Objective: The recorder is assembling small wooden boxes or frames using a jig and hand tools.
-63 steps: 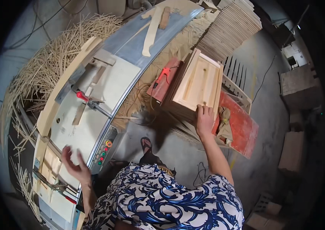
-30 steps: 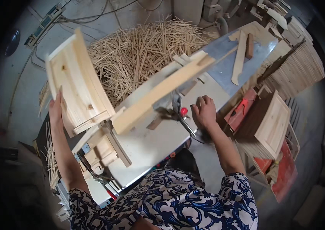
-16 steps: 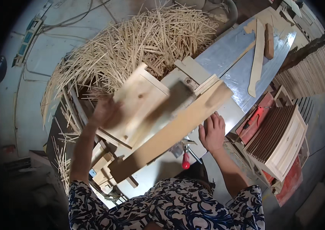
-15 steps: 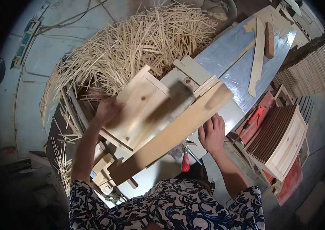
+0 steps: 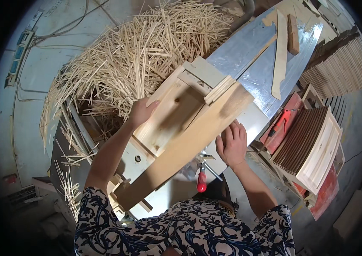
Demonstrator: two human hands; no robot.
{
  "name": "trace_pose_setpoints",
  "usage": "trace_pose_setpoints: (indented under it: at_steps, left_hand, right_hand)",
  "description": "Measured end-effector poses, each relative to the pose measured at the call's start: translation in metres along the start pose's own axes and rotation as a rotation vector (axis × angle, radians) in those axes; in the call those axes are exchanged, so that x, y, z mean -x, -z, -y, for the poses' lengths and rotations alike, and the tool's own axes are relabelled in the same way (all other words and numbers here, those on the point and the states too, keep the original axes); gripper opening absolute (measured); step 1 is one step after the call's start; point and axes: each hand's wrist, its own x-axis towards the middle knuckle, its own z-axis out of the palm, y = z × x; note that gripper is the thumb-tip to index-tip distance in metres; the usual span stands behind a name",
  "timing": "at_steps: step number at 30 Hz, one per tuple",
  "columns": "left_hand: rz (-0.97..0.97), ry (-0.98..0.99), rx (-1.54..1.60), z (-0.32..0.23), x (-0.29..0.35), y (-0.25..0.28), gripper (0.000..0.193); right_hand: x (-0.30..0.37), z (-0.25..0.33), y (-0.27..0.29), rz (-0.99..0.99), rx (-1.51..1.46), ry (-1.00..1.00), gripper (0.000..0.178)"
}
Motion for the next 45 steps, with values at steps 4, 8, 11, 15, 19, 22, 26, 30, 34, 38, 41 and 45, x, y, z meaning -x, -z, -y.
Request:
trace_pose_setpoints:
  at_steps: [4,8,11,15,19,22,26,30,34,38,41,45]
  left_hand:
    - [-0.399,-0.213,0.271,0.010,0.029,-0.015,0.045]
    - [-0.231,-0.193,0.346,-0.029,0.121,0.007,0.045]
    - [0.264,-0.097,0.174,-0.084,0.199,-0.008,0.051]
    - [-0.034,-0.295,-0.006,-0.082,0.209,-0.071,0.058]
    - [-0.182,-0.380,0.034,-0.081,0.206,-0.087,0.065]
    - [-0.151,-0.395,0.050,-0.087,0.210,-0.089,0.066]
    - [-0.167,-0.366,0.069,-0.090,0.211,-0.099,0.059]
    - [-0.253,-0.356,0.307,-0.074,0.215,-0.100,0.056]
    - [-0.590,-0.080,0.253,-0.110,0.315,-0.068,0.025]
    - [-0.269,0.836,0.830,-0.101,0.465,-0.116,0.031]
    - [-0.440,1.292,1.227,-0.069,0.552,-0.172,0.045]
    - [-1.253,1.477,1.748,-0.028,0.555,-0.193,0.066]
  right_hand:
    - [0.001,0.007,0.009,-0.138,-0.045,0.120,0.039]
    - [0.023,0.009,0.068,0.077,-0.774,-0.218,0.029]
    - [0.007,0.105,0.141,0.229,-0.557,0.314,0.020]
    - [0.028,0.129,0.138,0.191,0.089,0.377,0.022]
    - [0.094,0.114,0.142,0.271,0.340,0.154,0.026]
    - [0.120,0.078,0.082,0.317,0.368,0.079,0.029]
    - [0.130,0.057,0.050,0.434,0.370,0.052,0.037]
    - [0.094,0.046,0.077,0.756,0.077,0.050,0.054]
    - [0.011,-0.021,0.075,0.484,-0.132,0.011,0.061]
    - [-0.071,-0.134,0.012,-0.046,0.304,0.243,0.061]
    - [-0.064,-0.133,-0.023,-0.115,0.342,0.219,0.065]
    - [-0.064,-0.136,-0.038,-0.173,0.335,0.148,0.072]
